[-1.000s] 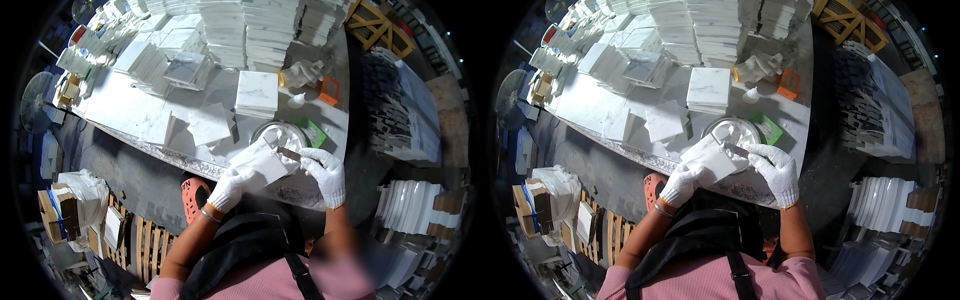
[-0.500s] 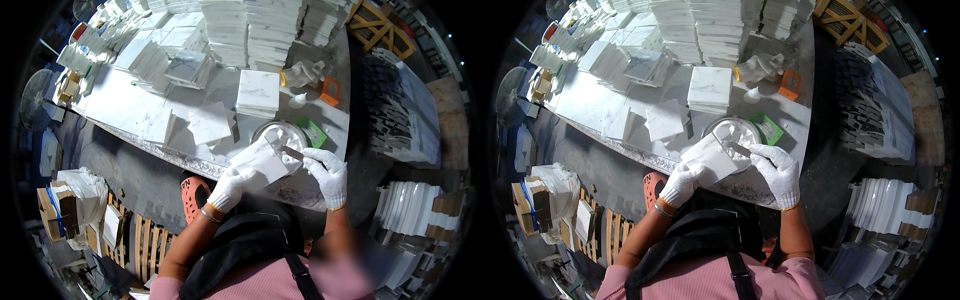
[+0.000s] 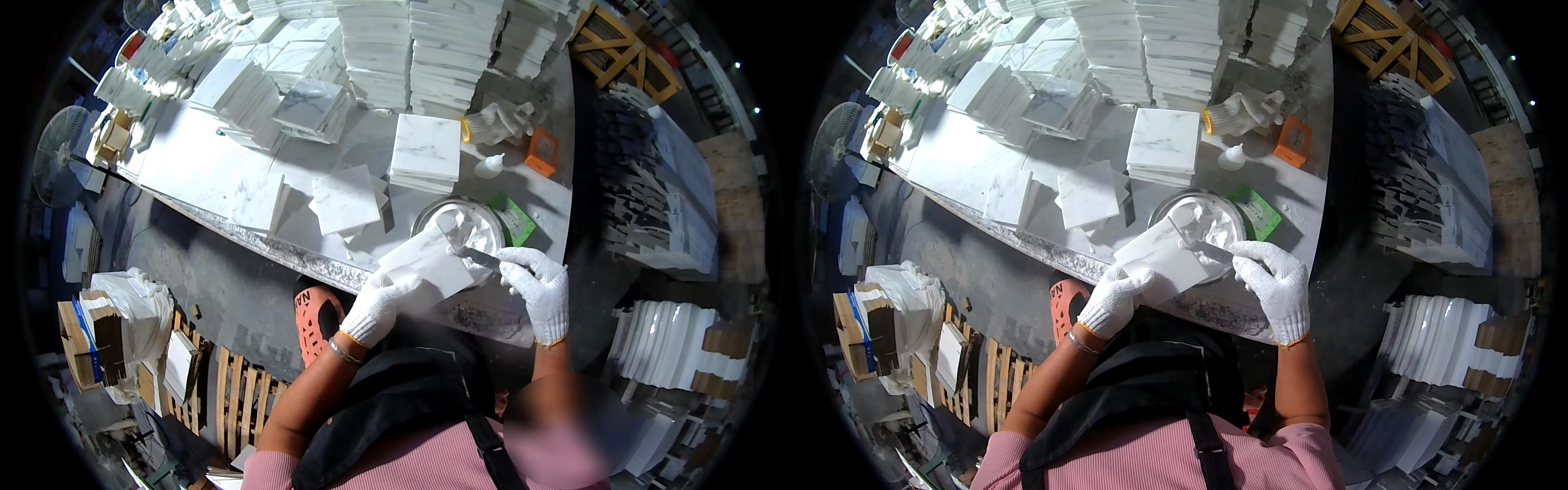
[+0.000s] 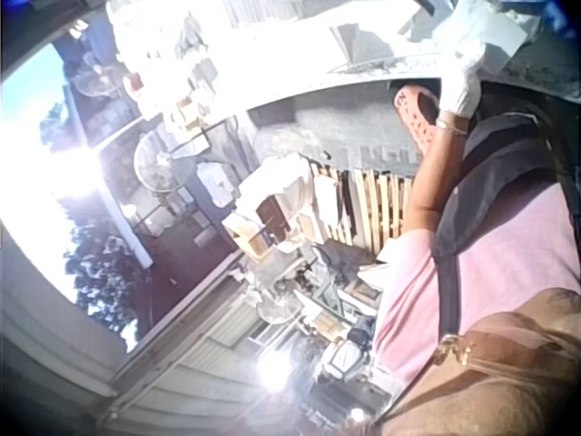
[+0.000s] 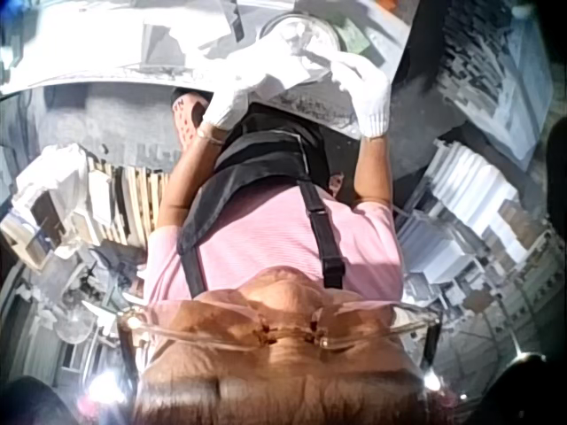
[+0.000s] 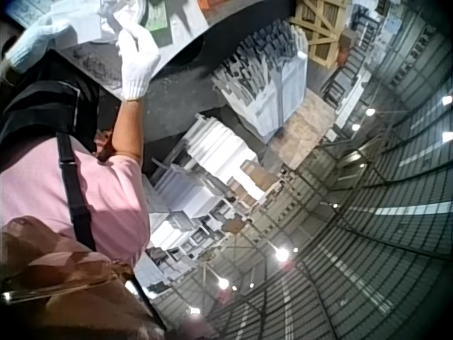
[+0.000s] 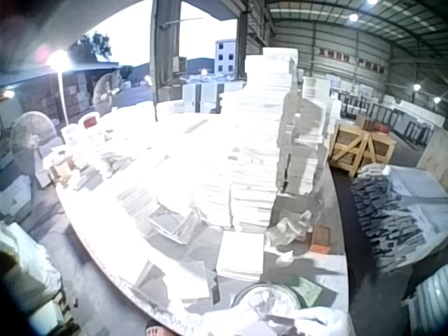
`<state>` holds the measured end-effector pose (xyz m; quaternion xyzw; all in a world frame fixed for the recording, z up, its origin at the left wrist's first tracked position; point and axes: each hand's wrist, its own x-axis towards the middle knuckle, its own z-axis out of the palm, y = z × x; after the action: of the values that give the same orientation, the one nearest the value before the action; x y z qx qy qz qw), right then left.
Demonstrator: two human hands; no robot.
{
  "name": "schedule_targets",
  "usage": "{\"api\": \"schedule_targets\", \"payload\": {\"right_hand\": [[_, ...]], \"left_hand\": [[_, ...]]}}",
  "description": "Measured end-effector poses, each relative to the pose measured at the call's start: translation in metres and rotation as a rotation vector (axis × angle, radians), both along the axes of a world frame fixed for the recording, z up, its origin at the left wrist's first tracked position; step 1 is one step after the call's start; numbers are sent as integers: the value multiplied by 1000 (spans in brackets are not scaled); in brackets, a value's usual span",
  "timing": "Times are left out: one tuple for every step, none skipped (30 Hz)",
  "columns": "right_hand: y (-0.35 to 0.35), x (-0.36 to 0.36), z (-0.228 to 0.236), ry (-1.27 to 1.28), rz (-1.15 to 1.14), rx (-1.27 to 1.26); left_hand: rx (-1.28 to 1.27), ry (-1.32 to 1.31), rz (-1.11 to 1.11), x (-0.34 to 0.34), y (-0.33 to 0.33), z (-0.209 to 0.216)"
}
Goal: The person applies a white paste to small white square tiles using a metal spatula, then rubs the edges with a green sponge and an orange block. The person handles tiles one at a time, places them on a table, and repeats the process.
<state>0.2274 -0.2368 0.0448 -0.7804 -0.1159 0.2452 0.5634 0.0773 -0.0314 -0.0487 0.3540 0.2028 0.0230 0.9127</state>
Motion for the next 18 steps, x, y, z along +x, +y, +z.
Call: {"api": "schedule_targets", "payload": {"right_hand": [[-1,0,0,-1,2,-7],[-1,0,1,1,-13,-2],[0,0,2,3,-27,3],[0,0,3,6,-41,8],[-2,3,1,-18,-37,11],[-6,8,-3,-42,-31,14],[-7,11,-7,-66,-25,17],[-5,15,-9,-170,12,-50],[-3,20,-10,-273,49,-118],[-1,23,-13,-376,87,-187],[1,29,-17,-440,121,-255],[2,33,-18,-510,181,-298],[5,36,-19,-486,207,-301],[8,41,-20,-462,235,-304],[12,50,-17,-374,227,-372],[14,62,-19,-414,182,-371],[17,76,-26,-451,134,-369],[20,89,-33,-485,88,-365]], "left_hand": [[11,14,-2,0,0,2],[15,13,-5,0,0,2],[18,13,-8,-1,0,2],[22,13,-10,-1,1,2],[10,5,-1,-1,0,1],[-2,-3,8,-1,0,-1],[-13,-10,18,-2,-1,-2],[-6,-5,13,-1,-1,-2],[1,0,8,0,0,-1],[7,5,4,-1,0,-1],[10,9,3,2,0,0],[13,13,2,1,0,1],[15,17,1,0,0,3],[6,8,-7,-1,1,5],[-3,-1,-15,-2,2,7],[-13,-9,-23,0,2,11],[-14,-12,-18,3,1,15],[-10,-6,-32,3,1,15]]}}
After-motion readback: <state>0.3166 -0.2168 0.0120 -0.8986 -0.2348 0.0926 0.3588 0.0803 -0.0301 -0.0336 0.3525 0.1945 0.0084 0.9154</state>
